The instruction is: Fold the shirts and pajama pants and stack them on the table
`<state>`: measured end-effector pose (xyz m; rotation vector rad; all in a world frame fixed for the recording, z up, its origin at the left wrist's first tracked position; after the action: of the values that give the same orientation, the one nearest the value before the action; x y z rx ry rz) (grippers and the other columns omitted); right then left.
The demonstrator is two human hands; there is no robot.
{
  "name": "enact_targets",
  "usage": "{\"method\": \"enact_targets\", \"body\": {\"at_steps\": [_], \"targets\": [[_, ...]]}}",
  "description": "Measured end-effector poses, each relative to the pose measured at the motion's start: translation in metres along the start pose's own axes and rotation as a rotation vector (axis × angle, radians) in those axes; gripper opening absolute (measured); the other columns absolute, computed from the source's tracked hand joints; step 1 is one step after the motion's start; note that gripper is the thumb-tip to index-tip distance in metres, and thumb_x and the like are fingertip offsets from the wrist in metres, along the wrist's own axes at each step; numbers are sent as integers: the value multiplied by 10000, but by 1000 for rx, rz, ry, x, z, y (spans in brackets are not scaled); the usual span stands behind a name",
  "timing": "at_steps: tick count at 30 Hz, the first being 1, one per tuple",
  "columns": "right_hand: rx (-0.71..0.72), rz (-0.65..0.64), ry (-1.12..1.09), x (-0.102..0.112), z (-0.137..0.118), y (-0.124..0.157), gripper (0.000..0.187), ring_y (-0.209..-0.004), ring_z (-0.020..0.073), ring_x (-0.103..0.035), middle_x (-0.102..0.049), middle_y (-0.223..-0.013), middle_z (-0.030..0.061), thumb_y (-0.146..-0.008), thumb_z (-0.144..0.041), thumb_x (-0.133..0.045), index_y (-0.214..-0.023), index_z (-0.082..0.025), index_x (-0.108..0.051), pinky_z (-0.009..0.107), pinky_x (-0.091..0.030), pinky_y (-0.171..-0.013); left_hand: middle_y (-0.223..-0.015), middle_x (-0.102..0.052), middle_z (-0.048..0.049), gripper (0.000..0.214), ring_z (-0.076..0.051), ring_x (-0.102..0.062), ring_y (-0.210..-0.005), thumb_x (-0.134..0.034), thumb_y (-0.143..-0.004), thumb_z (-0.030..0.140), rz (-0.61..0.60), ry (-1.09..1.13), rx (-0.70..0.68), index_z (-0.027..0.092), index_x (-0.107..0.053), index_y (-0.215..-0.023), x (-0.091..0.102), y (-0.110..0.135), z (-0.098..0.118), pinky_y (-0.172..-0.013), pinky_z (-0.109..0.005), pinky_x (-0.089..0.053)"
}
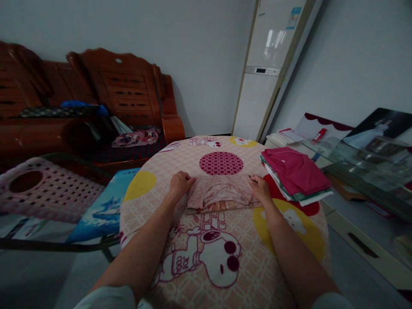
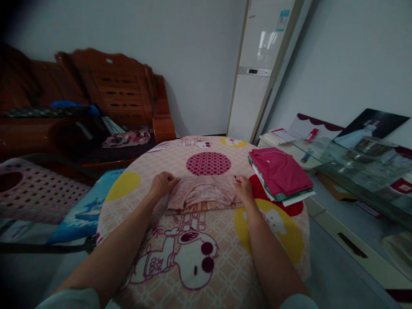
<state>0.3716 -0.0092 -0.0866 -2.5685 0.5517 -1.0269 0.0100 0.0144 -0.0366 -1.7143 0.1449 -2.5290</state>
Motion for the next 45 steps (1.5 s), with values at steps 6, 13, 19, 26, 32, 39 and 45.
{"method": "enact_targets", "body": {"at_steps": [6,13,19,26,32,39,45], "targets": [[-72,-25,-43,2,3,-9,176,-1035,244,-620,-718,-1021,90,-724,-316,-531,-707,-207,-669,370,-461,-939,-860,-758,-98,297,-204,-683,-822,-605,-850,407,-9,61,52,161,-771,-829,1,1,1,-670,-236,-438],[-99,-77,4,-1,-9,-30,241,-614,161,-511,-515,-516,-11,-683,-328,-490,-472,-233,-423,254,-401,-591,-839,-757,-129,378,-233,-694,-839,-578,-863,452,-2,54,110,141,-782,-800,0,0,0,-670,-257,-445],[-33,-71,44,-3,-13,-31,309,-560,148,-468,-465,-477,-27,-681,-379,-562,-449,-230,-423,260,-356,-549,-826,-764,-98,239,-230,-694,-787,-643,-816,375,78,161,96,181,-780,-792,-1,2,-2,-669,-273,-466],[-25,-48,21,-8,1,-36,259,-788,211,-623,-692,-719,59,-697,-362,-558,-479,-227,-522,304,-478,-736,-795,-751,-102,296,-224,-688,-779,-616,-828,408,23,118,109,166,-770,-758,-4,-2,-2,-653,-266,-458],[-16,24,67,-11,8,-35,150,-895,235,-636,-723,-867,86,-662,-299,-584,-539,-214,-592,350,-491,-836,-875,-746,-111,262,-231,-684,-845,-581,-836,354,29,51,97,154,-749,-820,-6,-3,-4,-699,-275,-481],[16,46,138,-11,6,-32,126,-834,223,-618,-695,-802,89,-664,-250,-541,-543,-218,-553,347,-485,-831,-862,-719,-113,235,-247,-676,-872,-542,-843,310,45,8,100,154,-713,-805,-9,-2,-7,-741,-300,-490],[88,40,165,-10,2,-28,167,-747,211,-583,-643,-691,67,-712,-283,-549,-556,-227,-531,335,-486,-774,-1072,-669,-122,230,-248,-640,-1006,-555,-820,219,236,100,-79,166,-660,-1018,-7,9,8,-867,-346,-505]]}}
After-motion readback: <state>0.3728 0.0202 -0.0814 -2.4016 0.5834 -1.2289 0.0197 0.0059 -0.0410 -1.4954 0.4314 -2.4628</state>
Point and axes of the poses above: each hand's wrist, its own y-axis away from the middle knuckle, its own x-axis out of the back of the hand, z = x × y, the point moved 3 cm from there along -y, towards the middle knuckle
